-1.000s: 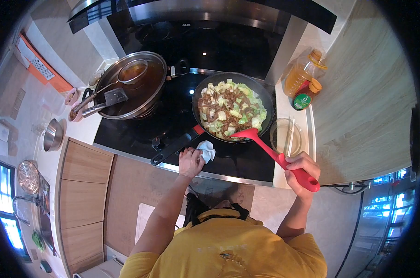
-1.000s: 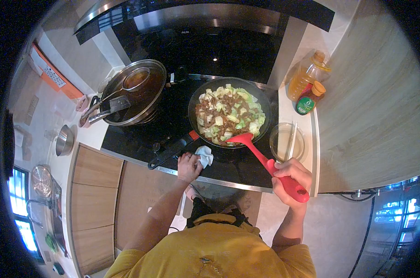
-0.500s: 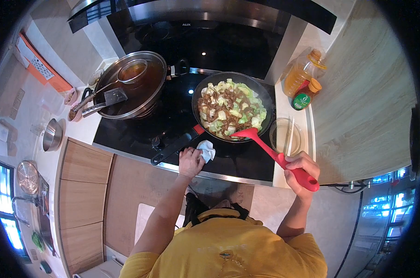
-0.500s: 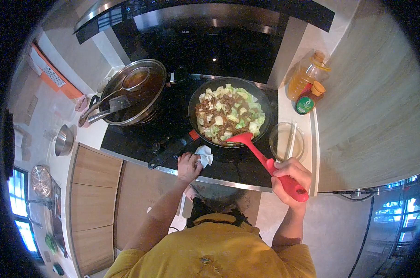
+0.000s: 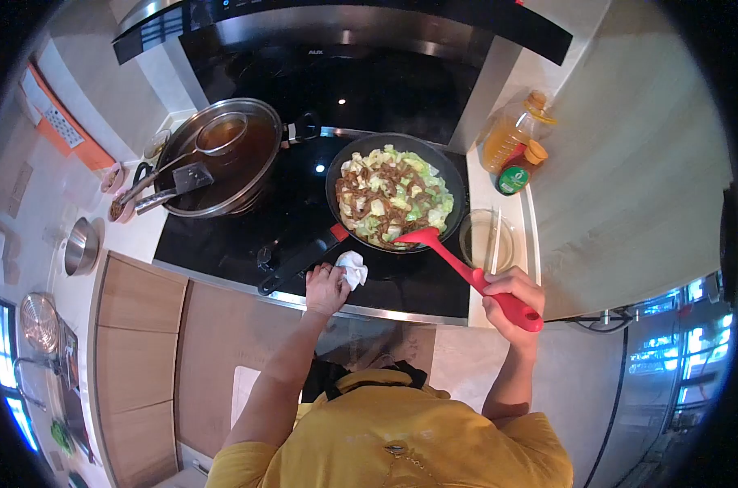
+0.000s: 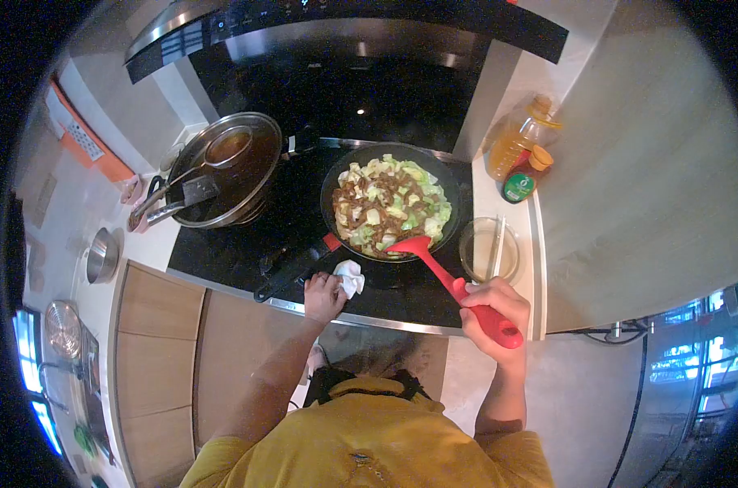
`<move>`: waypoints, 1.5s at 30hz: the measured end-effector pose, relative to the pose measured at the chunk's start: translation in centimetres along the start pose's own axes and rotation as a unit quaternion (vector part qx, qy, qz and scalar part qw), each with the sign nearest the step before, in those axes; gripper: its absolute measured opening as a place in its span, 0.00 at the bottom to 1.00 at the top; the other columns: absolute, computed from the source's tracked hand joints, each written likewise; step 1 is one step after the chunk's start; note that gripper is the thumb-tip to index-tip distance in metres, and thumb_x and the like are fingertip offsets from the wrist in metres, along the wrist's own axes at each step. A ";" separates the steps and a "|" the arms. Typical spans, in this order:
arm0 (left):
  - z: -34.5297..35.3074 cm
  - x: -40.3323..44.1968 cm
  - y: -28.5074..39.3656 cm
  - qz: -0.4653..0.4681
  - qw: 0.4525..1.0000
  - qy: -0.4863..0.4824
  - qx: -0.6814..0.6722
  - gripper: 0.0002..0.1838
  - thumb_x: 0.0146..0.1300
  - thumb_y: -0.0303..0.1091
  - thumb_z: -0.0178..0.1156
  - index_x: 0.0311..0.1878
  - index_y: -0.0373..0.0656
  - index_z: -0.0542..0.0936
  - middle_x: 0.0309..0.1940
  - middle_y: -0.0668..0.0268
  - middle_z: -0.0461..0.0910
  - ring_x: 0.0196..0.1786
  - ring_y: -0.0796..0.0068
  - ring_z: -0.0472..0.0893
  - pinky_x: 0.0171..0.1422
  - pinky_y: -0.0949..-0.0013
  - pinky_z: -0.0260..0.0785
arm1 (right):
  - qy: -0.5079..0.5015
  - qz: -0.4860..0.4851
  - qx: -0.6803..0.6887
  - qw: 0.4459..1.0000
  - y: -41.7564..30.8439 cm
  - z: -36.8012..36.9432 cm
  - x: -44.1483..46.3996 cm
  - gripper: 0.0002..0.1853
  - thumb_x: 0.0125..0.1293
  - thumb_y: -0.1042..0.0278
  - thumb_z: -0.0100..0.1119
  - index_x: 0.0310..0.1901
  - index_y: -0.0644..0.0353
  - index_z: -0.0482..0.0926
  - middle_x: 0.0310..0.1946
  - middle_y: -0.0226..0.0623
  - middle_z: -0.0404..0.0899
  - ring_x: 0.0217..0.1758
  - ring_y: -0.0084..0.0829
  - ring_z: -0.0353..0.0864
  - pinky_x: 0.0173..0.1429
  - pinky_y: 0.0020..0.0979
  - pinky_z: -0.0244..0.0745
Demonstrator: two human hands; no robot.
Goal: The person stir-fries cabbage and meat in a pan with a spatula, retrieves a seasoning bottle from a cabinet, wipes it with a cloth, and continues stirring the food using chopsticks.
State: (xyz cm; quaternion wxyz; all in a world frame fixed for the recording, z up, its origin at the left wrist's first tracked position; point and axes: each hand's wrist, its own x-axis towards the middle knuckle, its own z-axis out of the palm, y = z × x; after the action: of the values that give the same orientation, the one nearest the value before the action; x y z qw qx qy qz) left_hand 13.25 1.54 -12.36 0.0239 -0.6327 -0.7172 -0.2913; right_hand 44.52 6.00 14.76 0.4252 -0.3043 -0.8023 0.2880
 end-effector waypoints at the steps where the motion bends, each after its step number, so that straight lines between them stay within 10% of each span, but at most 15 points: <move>1: 0.0 0.0 0.1 0.007 1.000 0.001 -0.003 0.12 0.51 0.39 0.59 0.39 0.47 0.76 0.38 0.57 0.75 0.46 0.57 0.74 0.47 0.53 0.65 | 0.006 0.000 -0.005 1.000 -0.3 0.1 -0.5 0.09 0.44 0.82 0.62 0.30 0.66 0.79 0.30 0.42 0.79 0.36 0.33 0.79 0.43 0.28 0.72; 12: -0.9 0.4 -0.7 0.080 0.992 -0.088 0.032 0.14 0.54 0.38 0.58 0.43 0.46 0.74 0.39 0.59 0.72 0.43 0.59 0.73 0.45 0.53 0.63 | 0.122 0.119 0.021 0.985 -2.5 4.5 -4.4 0.10 0.46 0.81 0.64 0.34 0.64 0.81 0.41 0.46 0.82 0.45 0.37 0.82 0.50 0.32 0.74; 45: -1.4 1.3 -1.2 0.142 0.988 -0.068 0.006 0.12 0.54 0.38 0.57 0.40 0.44 0.73 0.37 0.58 0.73 0.41 0.57 0.73 0.42 0.53 0.64 | 0.205 0.054 -0.127 0.969 -5.8 10.9 -5.0 0.09 0.45 0.79 0.65 0.32 0.63 0.81 0.39 0.50 0.82 0.40 0.40 0.84 0.45 0.32 0.77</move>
State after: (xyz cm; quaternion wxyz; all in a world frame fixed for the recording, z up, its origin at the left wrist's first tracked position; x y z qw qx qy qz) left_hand 11.42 2.04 -11.19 0.0201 -0.7460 -0.6220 -0.2373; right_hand 36.06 -3.69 11.29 0.5223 -0.4510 -0.7104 0.1382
